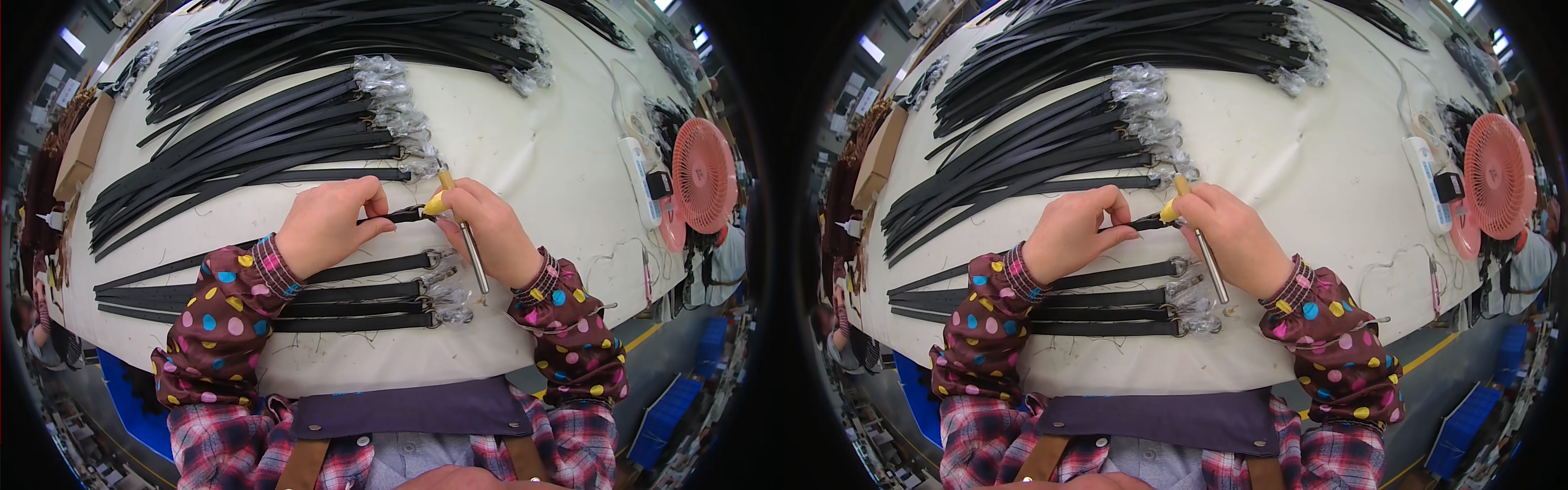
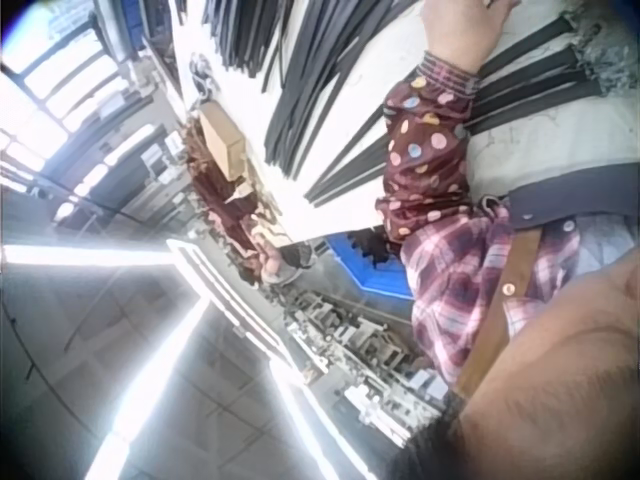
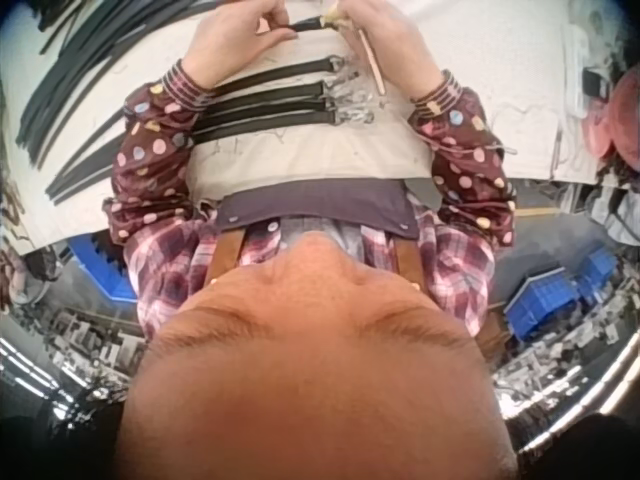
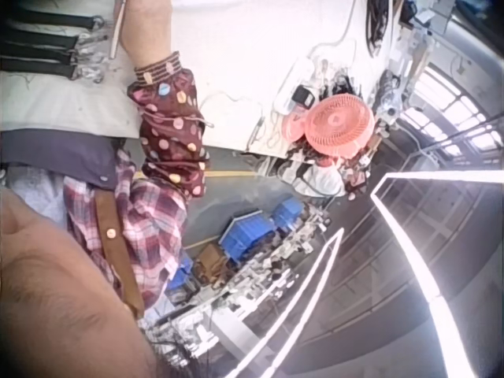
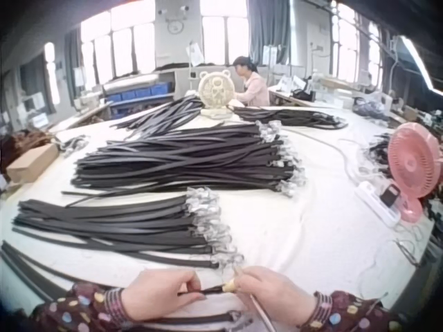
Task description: The person uses a handheld sewing tool to stitch black straps laid out on a table. They repeatedly pick up straps, sew along the edges, and place them back down. The workspace contains many similar straps and a small fan.
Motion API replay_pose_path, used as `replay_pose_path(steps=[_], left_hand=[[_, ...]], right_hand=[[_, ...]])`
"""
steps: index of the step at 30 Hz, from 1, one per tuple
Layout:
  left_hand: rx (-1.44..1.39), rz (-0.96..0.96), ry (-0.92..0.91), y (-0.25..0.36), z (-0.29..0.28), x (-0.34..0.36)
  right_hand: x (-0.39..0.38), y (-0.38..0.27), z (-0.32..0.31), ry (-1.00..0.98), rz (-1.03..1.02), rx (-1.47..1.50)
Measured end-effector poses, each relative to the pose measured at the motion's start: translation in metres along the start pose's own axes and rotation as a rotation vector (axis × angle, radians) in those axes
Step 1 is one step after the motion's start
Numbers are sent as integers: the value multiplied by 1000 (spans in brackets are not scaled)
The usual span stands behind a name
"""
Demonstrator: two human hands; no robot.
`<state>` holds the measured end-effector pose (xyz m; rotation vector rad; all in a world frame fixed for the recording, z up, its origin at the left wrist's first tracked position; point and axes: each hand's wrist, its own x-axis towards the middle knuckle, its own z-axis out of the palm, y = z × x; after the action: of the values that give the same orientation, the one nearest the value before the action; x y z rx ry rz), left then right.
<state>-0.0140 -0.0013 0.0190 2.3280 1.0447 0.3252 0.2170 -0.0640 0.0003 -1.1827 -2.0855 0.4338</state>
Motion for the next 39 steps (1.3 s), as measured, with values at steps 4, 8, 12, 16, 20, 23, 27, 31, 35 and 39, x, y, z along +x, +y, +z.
replay_pose_path(steps=[4,8,12,16,20,23,27,31,35,39], left_hand=[[-80,-4,-12,-10,3,3],[-49,179,156,-8,11,-1],[-302,522,40,66,-13,-22],[-440,984,-25,123,-12,-36],[-478,1090,194,130,5,-39],[-363,1129,144,118,-10,-45],[-133,998,89,94,-14,-57],[271,595,189,52,-2,-29],[135,188,88,-2,-4,-13],[224,126,81,-7,10,-16]], right_hand=[[1,10,-3,12,-31,-36],[-2,15,1,-1,22,4],[-1,11,1,-9,18,-6],[-5,12,-2,-11,26,-29],[-7,12,3,-18,36,-2],[-8,10,-2,-40,48,-9],[-6,11,-4,-61,21,60],[-10,16,-6,-120,-1,51],[-3,13,-14,-156,-96,51],[-2,16,-13,-40,-241,-37]])
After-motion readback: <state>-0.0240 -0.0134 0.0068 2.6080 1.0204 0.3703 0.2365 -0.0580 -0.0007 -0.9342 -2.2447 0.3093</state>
